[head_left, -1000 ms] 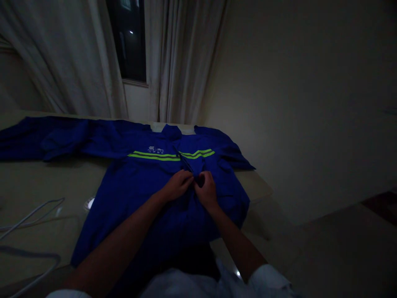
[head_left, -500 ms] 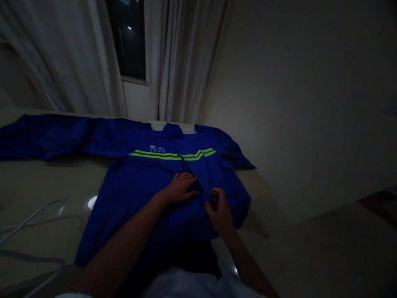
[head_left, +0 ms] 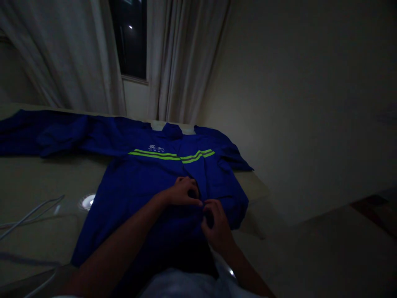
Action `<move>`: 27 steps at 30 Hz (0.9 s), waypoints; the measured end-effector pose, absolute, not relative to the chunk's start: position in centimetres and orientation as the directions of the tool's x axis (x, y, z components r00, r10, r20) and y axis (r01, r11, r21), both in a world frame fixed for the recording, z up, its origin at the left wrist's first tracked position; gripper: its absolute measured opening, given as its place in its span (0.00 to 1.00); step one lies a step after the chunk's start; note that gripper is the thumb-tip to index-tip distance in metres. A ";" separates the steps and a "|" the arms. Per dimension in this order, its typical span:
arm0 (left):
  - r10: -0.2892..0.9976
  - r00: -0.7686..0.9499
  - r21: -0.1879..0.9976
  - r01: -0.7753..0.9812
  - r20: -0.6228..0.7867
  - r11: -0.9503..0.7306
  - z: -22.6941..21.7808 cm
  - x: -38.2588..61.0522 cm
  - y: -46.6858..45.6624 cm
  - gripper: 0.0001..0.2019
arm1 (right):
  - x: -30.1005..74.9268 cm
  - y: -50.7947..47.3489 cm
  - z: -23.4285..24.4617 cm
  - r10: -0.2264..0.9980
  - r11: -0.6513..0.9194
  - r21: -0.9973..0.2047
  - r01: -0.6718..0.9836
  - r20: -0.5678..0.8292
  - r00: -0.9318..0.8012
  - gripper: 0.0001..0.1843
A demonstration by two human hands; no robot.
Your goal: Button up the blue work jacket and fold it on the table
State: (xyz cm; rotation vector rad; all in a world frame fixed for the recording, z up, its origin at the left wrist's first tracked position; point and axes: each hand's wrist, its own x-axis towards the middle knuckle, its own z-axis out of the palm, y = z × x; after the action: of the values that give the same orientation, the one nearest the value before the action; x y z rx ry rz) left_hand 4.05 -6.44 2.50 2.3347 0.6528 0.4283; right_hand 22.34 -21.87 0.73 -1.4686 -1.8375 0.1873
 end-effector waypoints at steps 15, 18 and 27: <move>0.471 0.880 0.665 0.321 0.053 -0.674 1.9 4.9 -7.1 0.12 | 22.0 -22.8 -0.7 0.815 0.396 -0.358 0.846 0.562 -0.143 0.09; 0.444 0.888 0.655 0.268 0.115 -0.706 1.4 4.9 -7.1 0.13 | 22.1 -22.7 -0.4 0.829 0.376 -0.381 0.845 0.546 -0.122 0.07; 0.434 0.799 0.747 -0.028 0.417 -0.665 1.3 5.4 -6.8 0.22 | 22.0 -21.9 0.8 0.807 0.353 -0.427 0.833 0.590 -0.040 0.06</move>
State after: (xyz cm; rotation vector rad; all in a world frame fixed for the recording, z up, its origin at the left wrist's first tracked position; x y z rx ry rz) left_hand 5.42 -6.81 1.34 2.1922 0.2982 0.7481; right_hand 22.03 -21.91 0.80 -1.4407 -1.8271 -0.0413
